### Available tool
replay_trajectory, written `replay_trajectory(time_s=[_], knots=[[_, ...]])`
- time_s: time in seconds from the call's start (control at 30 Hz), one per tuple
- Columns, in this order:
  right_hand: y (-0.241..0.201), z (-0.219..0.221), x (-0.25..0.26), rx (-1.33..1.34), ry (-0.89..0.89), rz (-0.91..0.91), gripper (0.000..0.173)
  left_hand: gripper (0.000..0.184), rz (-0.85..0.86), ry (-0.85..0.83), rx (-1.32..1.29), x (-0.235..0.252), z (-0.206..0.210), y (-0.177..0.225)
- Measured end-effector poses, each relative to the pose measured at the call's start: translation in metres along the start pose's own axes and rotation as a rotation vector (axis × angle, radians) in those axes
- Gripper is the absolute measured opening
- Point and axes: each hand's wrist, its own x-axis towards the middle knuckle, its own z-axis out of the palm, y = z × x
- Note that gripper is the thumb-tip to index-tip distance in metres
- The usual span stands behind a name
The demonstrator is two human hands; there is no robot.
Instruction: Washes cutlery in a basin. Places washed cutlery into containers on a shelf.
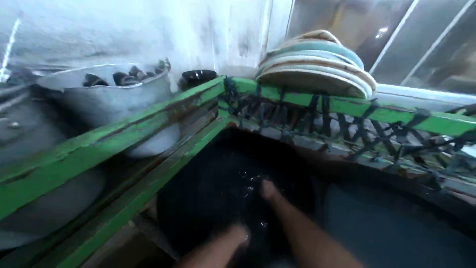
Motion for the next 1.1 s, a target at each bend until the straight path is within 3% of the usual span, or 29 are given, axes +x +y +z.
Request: replay_trajectory(time_s=[0.13,0.2,0.27,0.37,0.5,0.57,0.73,0.87,0.97,1.03,1.1], knots=[[0.015,0.006,0.01,-0.064,0.037,0.039,0.049,0.041,0.072,-0.045,0.133,-0.015,-0.023,0.003],[0.026,0.012,0.024,0.054,0.066,0.043,0.051,0.037,0.14,-0.022,0.123,-0.01,-0.036,-0.011],[0.025,0.016,0.024,0.149,0.077,0.102,0.053,0.038,0.186,0.04,-0.097,-0.013,-0.045,-0.04],[0.008,0.017,0.014,-0.089,0.053,0.062,0.059,0.046,0.146,0.226,-0.505,-0.017,-0.054,-0.08],[-0.005,0.043,0.028,-0.136,-0.008,-0.094,0.047,0.046,0.096,0.518,-0.883,-0.001,-0.064,-0.099],[-0.015,0.057,0.038,-0.105,0.003,-0.085,0.044,0.044,0.124,0.605,-1.064,0.003,-0.069,-0.101],[-0.051,0.055,0.023,-0.169,0.034,-0.133,0.049,0.038,0.209,0.684,-1.374,0.013,-0.077,-0.101],[-0.034,0.07,0.031,-0.19,0.029,-0.245,0.053,0.039,0.28,0.704,-1.532,0.02,-0.076,-0.103],[-0.035,0.066,0.034,-0.099,-0.06,-0.161,0.052,0.04,0.285,0.768,-1.645,0.023,-0.077,-0.104],[-0.033,0.055,0.031,0.001,-0.088,-0.217,0.056,0.041,0.275,0.814,-1.728,0.024,-0.08,-0.104],[-0.036,0.037,0.015,0.273,-0.024,-0.275,0.058,0.043,0.263,0.81,-1.798,0.025,-0.081,-0.104]])
